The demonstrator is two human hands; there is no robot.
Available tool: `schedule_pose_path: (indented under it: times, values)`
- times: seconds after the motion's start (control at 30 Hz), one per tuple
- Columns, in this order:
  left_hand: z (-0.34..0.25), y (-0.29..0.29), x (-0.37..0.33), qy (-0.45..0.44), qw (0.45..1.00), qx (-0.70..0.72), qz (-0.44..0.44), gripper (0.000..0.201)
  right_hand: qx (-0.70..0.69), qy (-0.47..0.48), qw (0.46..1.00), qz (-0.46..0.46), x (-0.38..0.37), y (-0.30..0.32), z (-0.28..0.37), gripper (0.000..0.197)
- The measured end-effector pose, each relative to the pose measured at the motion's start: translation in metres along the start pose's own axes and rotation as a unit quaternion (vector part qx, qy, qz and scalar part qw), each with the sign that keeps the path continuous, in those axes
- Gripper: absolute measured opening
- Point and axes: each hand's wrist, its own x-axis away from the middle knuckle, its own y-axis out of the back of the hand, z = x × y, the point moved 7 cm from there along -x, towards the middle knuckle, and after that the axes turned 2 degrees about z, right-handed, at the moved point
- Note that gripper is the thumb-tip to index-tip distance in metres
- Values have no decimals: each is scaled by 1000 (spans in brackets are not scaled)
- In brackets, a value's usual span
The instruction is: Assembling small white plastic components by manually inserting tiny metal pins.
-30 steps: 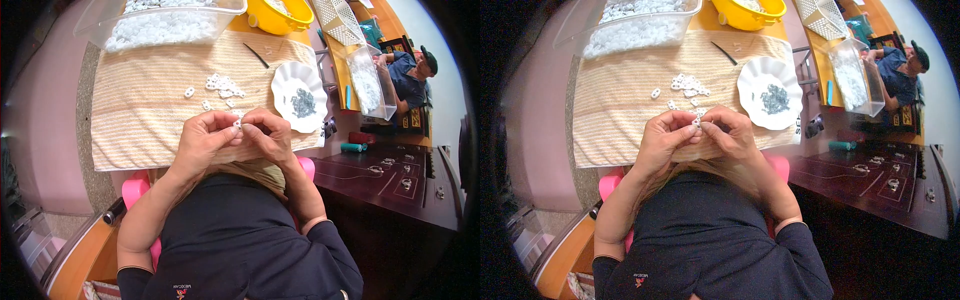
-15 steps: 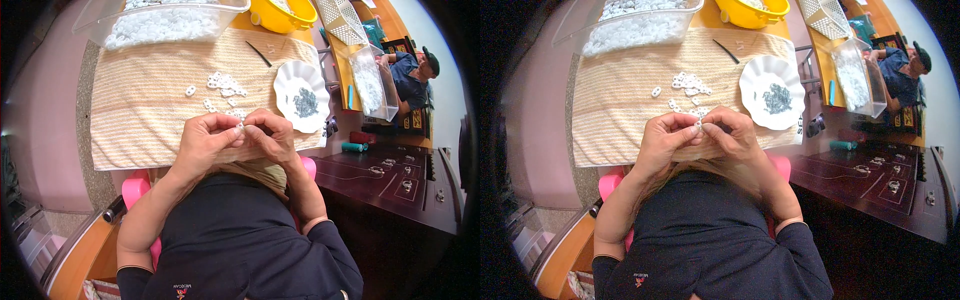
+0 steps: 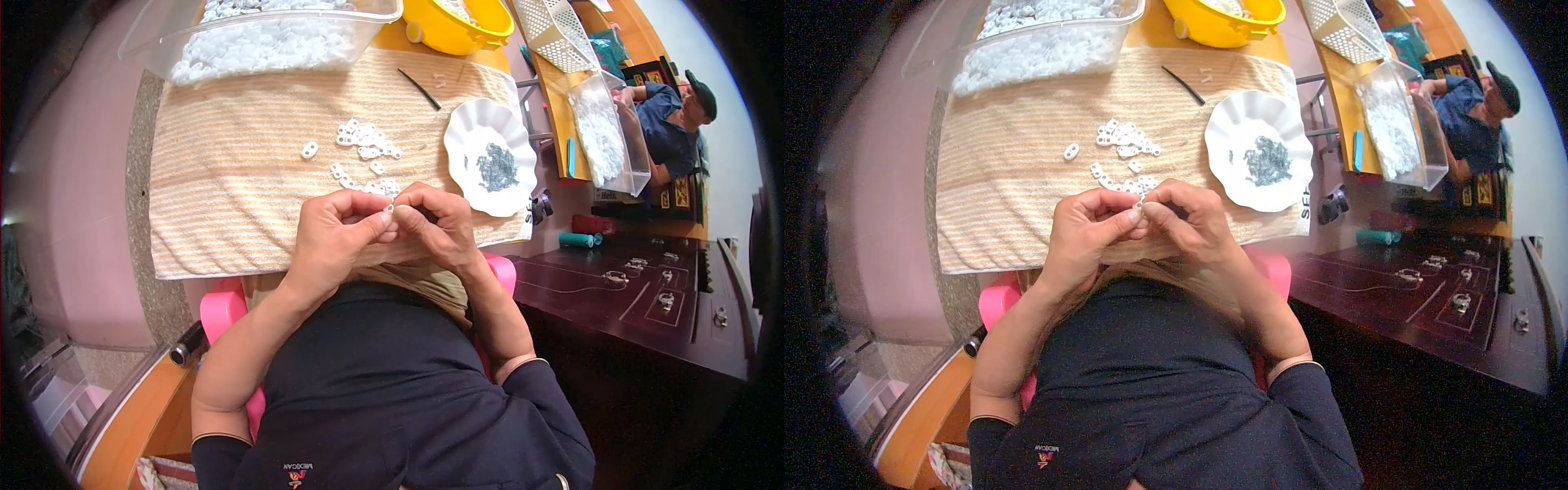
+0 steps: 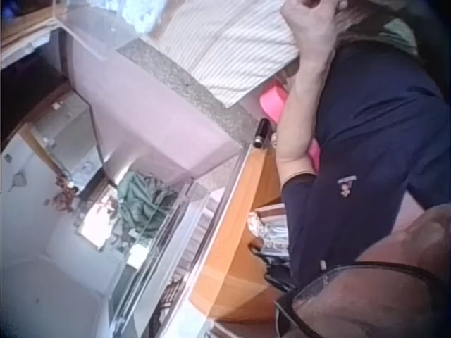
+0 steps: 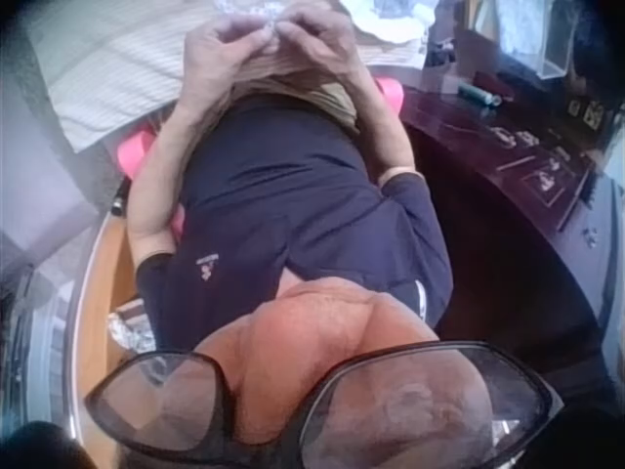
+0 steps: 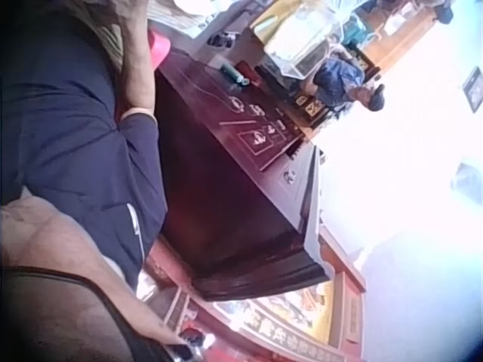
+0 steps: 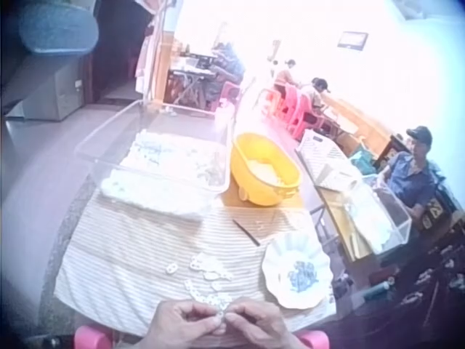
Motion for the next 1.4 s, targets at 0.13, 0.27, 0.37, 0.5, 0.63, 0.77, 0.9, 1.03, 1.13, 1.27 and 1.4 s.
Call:
schedule_pose_path:
  times: [0.13,0.27,0.37,0.5,0.63,0.77,0.9,1.03,1.13,1.27,1.4]
  values:
    - [-2,-2,0,1,1000,2,7,15,-46,-31,998,-6,2,0,-3,10]
    - [-3,-3,0,3,999,31,16,16,-151,-41,988,-18,1,-1,-2,10]
    - [-3,-3,-1,4,999,32,16,16,-155,-38,987,-17,1,0,-2,11]
    - [-5,-2,-1,9,999,29,13,16,-135,-50,989,-23,2,1,-7,11]
    - [-5,-2,0,10,999,35,13,16,-153,-53,987,-16,2,1,-9,11]
    - [-4,-2,-1,14,999,38,18,16,-155,-55,986,-6,1,0,-9,11]
    - [-4,-2,-1,23,998,56,12,16,-147,-49,988,7,0,-1,-5,11]
    - [-5,-2,0,27,998,57,16,15,-145,-37,989,12,0,-1,-4,11]
    - [-3,-2,0,28,998,50,19,16,-143,-41,989,12,1,-1,-3,12]
    - [-4,-3,0,23,998,51,25,15,-84,-26,996,11,1,-1,-4,11]
    - [-4,-4,1,22,998,48,27,15,-30,4,1000,-2,1,0,1,9]
